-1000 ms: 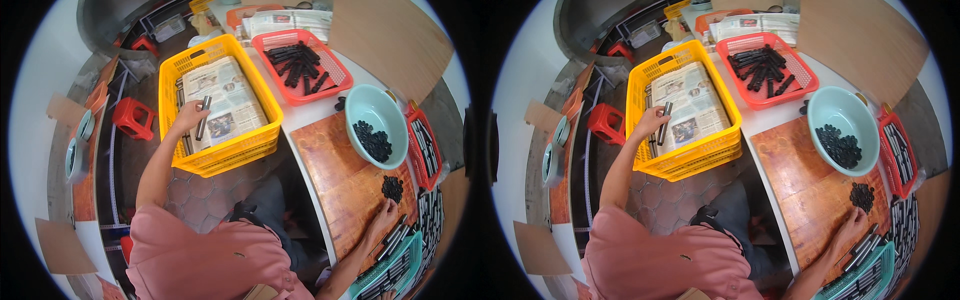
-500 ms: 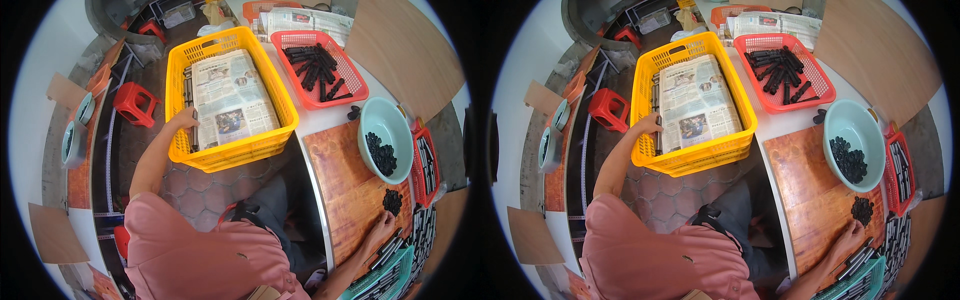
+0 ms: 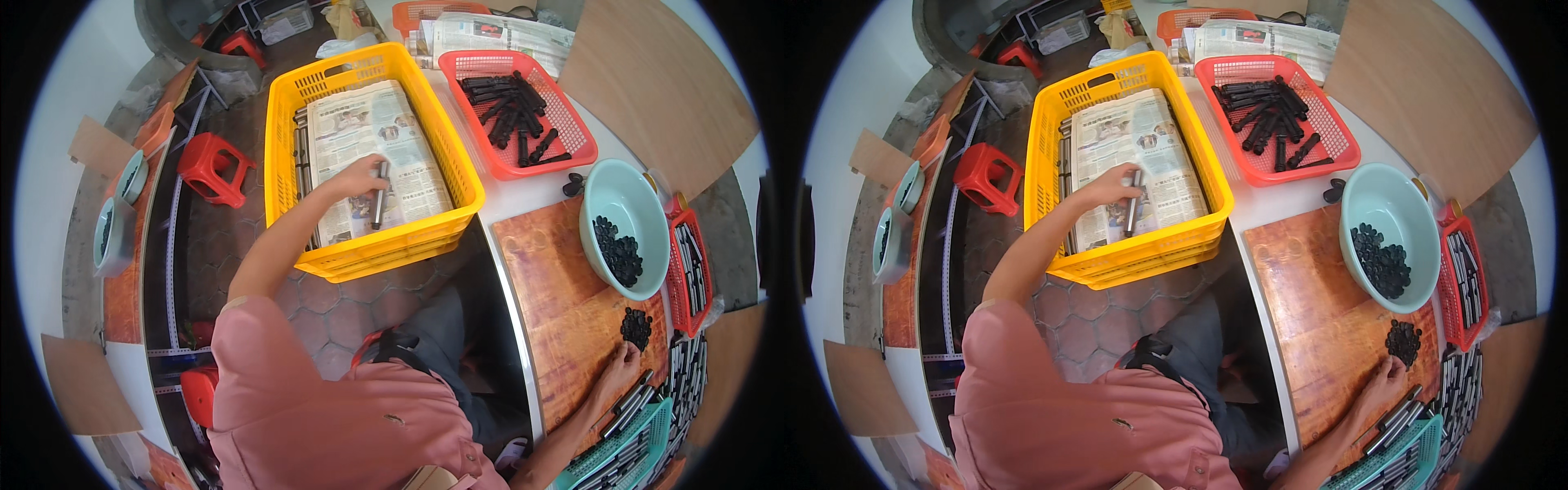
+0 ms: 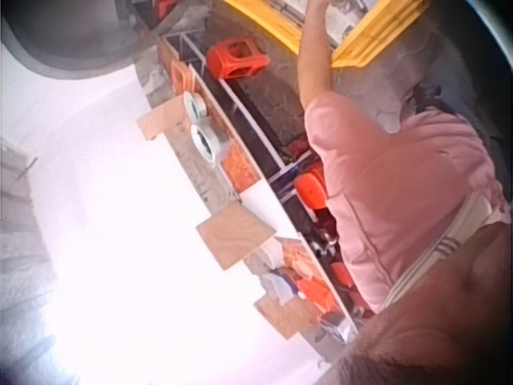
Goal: The person repeatedly picks small black circular pieces from a bowl and inserts them into cylindrical metal tubes, then places the assembled units into a yellow basket. The person also moves the bowl and organizes parts on the table.
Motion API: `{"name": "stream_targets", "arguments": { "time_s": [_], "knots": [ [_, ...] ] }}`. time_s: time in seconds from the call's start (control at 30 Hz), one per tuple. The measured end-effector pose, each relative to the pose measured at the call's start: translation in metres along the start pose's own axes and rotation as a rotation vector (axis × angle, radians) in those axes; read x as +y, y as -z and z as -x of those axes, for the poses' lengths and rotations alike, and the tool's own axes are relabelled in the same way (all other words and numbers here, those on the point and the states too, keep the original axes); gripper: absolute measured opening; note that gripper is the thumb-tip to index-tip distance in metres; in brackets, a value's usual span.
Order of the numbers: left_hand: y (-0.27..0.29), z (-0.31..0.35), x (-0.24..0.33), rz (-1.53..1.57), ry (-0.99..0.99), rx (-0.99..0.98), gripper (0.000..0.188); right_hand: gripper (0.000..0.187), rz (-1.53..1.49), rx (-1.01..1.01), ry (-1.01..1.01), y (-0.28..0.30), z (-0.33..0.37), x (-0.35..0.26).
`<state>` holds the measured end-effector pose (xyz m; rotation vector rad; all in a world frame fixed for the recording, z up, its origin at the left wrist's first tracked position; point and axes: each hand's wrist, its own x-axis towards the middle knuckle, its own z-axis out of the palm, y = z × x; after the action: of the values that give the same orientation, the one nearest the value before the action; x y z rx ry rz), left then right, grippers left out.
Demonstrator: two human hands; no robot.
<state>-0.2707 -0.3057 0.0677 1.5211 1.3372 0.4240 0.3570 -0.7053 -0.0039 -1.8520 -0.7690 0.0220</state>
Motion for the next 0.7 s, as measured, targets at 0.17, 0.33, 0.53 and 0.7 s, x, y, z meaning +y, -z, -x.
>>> {"name": "stream_targets", "arguments": {
  "time_s": [0.17,0.33,0.53,0.7],
  "knots": [
    [-0.021,-0.057,0.017,-0.192,0.006,-0.072,0.064,0.015,-0.076,0.015,0.018,0.0,0.002,0.0],
    [-0.009,-0.062,-0.03,-0.124,0.091,0.01,0.064,0.017,-0.098,0.017,-0.045,-0.004,0.004,-0.012],
    [0.001,-0.034,-0.029,-0.096,0.156,-0.002,0.066,0.016,-0.046,0.004,-0.035,-0.003,0.007,-0.021],
    [0.006,-0.028,-0.032,-0.175,0.186,0.071,0.066,0.015,-0.005,-0.013,-0.077,-0.001,0.004,-0.009]
  ]
}}
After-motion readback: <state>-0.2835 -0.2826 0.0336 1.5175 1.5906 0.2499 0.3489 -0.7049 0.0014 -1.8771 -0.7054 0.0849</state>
